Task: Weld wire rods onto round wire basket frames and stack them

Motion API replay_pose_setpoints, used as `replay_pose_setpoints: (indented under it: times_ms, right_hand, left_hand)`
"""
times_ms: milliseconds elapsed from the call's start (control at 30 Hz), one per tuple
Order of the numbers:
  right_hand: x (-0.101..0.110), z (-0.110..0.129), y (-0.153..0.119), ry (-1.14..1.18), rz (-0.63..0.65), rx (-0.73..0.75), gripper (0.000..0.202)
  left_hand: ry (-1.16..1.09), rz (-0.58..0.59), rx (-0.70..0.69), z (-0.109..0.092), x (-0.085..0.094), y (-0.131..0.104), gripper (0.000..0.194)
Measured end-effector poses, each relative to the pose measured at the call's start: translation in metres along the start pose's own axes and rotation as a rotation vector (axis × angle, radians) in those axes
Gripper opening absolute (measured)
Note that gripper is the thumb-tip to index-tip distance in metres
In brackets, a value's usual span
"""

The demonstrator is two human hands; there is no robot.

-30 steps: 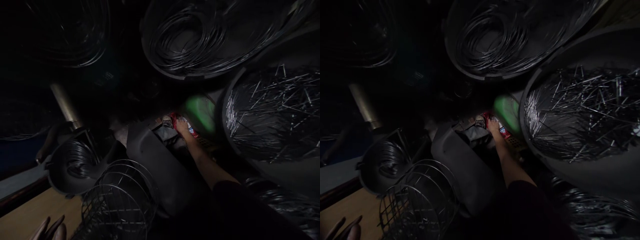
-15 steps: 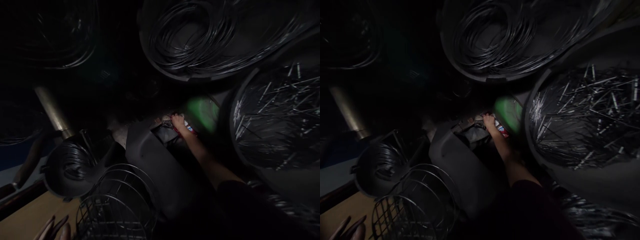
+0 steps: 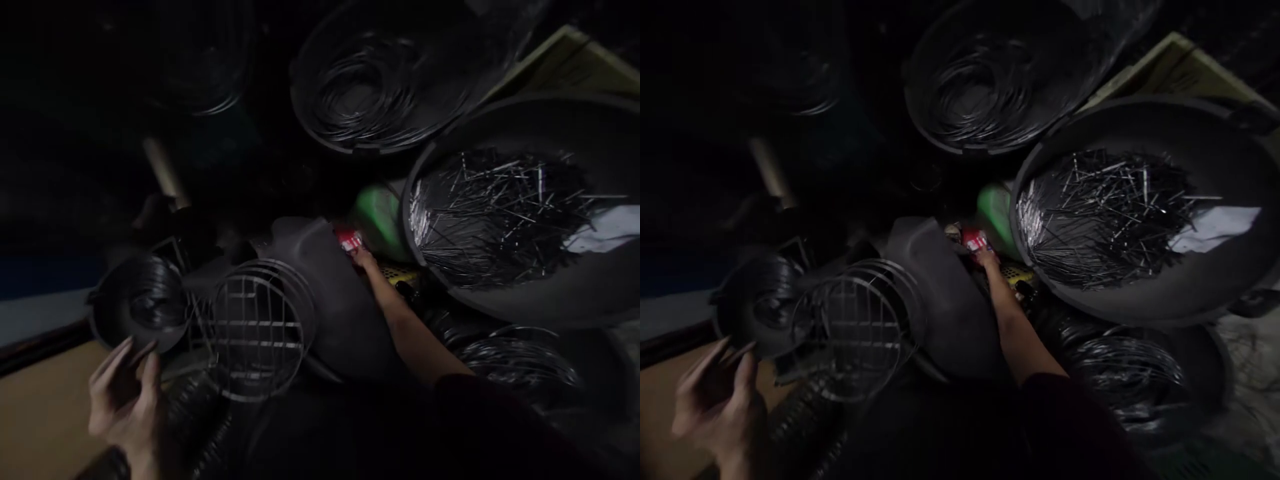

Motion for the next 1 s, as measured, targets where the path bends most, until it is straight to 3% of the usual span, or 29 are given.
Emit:
replay_pose_setpoints:
  times_ms: [67, 167, 267, 367, 433, 533, 633, 800, 933, 1000]
  right_hand:
    - [0.016, 0.006, -0.022, 0.031, -0.064, 0.041, 0.049]
    - [0.041, 0.011, -0.069, 0.066, -0.185, 0.149, 0.05]
    - [0.066, 0.008, -0.129, 0.123, -0.324, 0.24, 0.049]
    - [0.094, 0.016, -0.205, 0.355, -0.527, 0.378, 0.048]
    - [0.106, 0.034, -0.255, 0.531, -0.611, 0.52, 0.048]
    - [0.107, 0.076, -0.304, 0.584, -0.569, 0.692, 0.056]
    - [0.103, 0.105, -0.313, 0.572, -0.499, 0.759, 0.07]
    - [0.102, 0.112, -0.287, 0.666, -0.477, 0.699, 0.078]
    - [0.094, 0.117, -0.298, 0.734, -0.479, 0.733, 0.073]
    - [0.103, 0.116, -0.303, 0.706, -0.515, 0.748, 0.062]
  left_hand:
    - [-0.108, -0.073, 0.022, -0.001, 0.008, -0.008, 0.045]
    - [-0.216, -0.016, 0.191, 0.018, 0.001, -0.024, 0.042]
    - [-0.381, 0.12, 0.414, 0.052, -0.021, -0.048, 0.051]
    - [-0.59, 0.272, 0.671, 0.082, -0.052, -0.078, 0.07]
    - [-0.683, 0.367, 0.774, 0.088, -0.069, -0.093, 0.084]
    - [-0.742, 0.499, 0.762, 0.076, -0.081, -0.097, 0.097]
    - [-0.768, 0.595, 0.719, 0.059, -0.083, -0.09, 0.105]
    - [-0.765, 0.706, 0.719, 0.049, -0.091, -0.078, 0.104]
    - [-0.721, 0.698, 0.731, 0.057, -0.092, -0.08, 0.09]
    - [-0.687, 0.682, 0.758, 0.069, -0.095, -0.076, 0.081]
Point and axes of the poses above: each hand's wrist, its own y-axis towards the middle knuckle, its own x-axis out of the back of the hand, z = x × y, the point moved 9 cm from there along y, towards the middle knuckle, and after that the axes turned 1 degree about -y, right-handed, at the moved point
